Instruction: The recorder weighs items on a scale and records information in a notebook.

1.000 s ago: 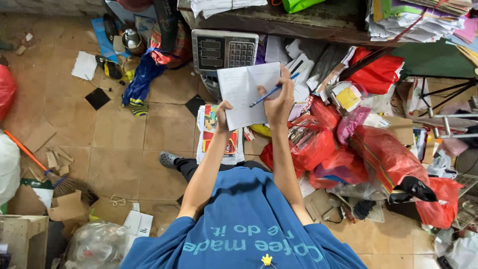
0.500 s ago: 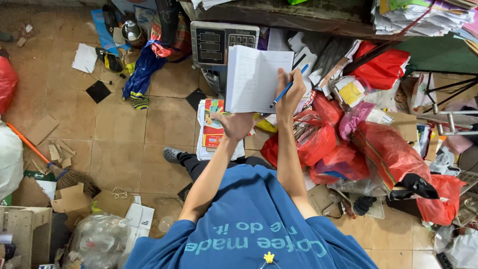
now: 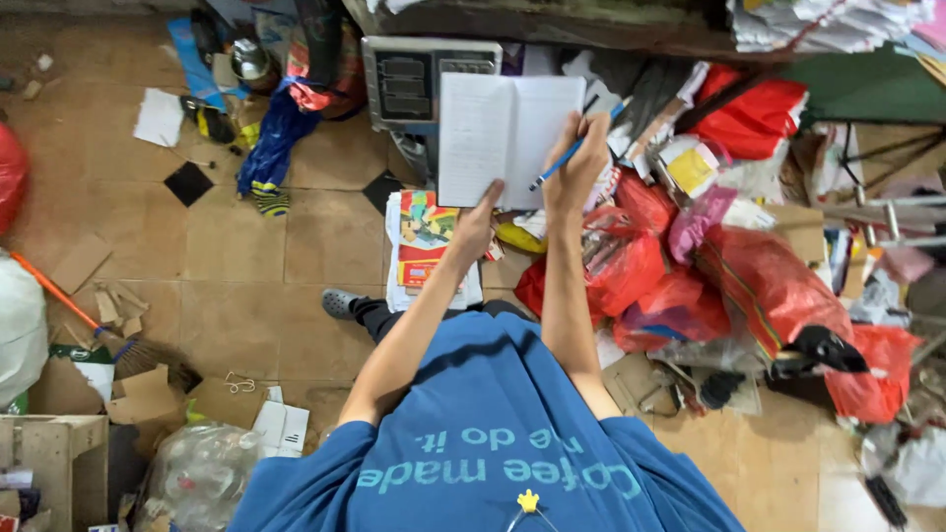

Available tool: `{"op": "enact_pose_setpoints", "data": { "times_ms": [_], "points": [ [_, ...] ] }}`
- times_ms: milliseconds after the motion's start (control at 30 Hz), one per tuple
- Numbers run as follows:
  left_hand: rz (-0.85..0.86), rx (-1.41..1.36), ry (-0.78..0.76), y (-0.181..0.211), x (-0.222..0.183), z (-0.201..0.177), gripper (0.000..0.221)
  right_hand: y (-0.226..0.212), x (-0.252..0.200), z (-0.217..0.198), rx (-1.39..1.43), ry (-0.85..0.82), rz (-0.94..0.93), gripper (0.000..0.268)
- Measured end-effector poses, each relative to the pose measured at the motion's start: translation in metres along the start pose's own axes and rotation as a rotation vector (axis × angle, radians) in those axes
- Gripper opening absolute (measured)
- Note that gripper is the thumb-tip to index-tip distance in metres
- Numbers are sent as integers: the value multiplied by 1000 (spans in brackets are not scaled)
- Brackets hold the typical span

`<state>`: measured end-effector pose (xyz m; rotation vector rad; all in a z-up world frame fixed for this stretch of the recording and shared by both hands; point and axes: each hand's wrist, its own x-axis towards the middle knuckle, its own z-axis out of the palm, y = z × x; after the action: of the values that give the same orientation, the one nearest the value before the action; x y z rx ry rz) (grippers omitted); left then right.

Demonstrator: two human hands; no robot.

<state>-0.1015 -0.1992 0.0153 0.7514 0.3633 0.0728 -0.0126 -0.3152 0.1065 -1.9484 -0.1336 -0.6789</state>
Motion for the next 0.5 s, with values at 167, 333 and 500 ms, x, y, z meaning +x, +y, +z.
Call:
{"op": "enact_pose_setpoints", "data": {
  "times_ms": [167,333,500],
  "points": [
    [50,1,-70,-6,10,7,46,-55,3,-9,-142,245,-370,36],
    [62,-32,-88,-8,25,1,47,-81,-30,-3,507,110,-255,41],
    [52,-326,-279,-67,67,-83,35,-84,-37,6,774,-419,-115,11]
  ]
}}
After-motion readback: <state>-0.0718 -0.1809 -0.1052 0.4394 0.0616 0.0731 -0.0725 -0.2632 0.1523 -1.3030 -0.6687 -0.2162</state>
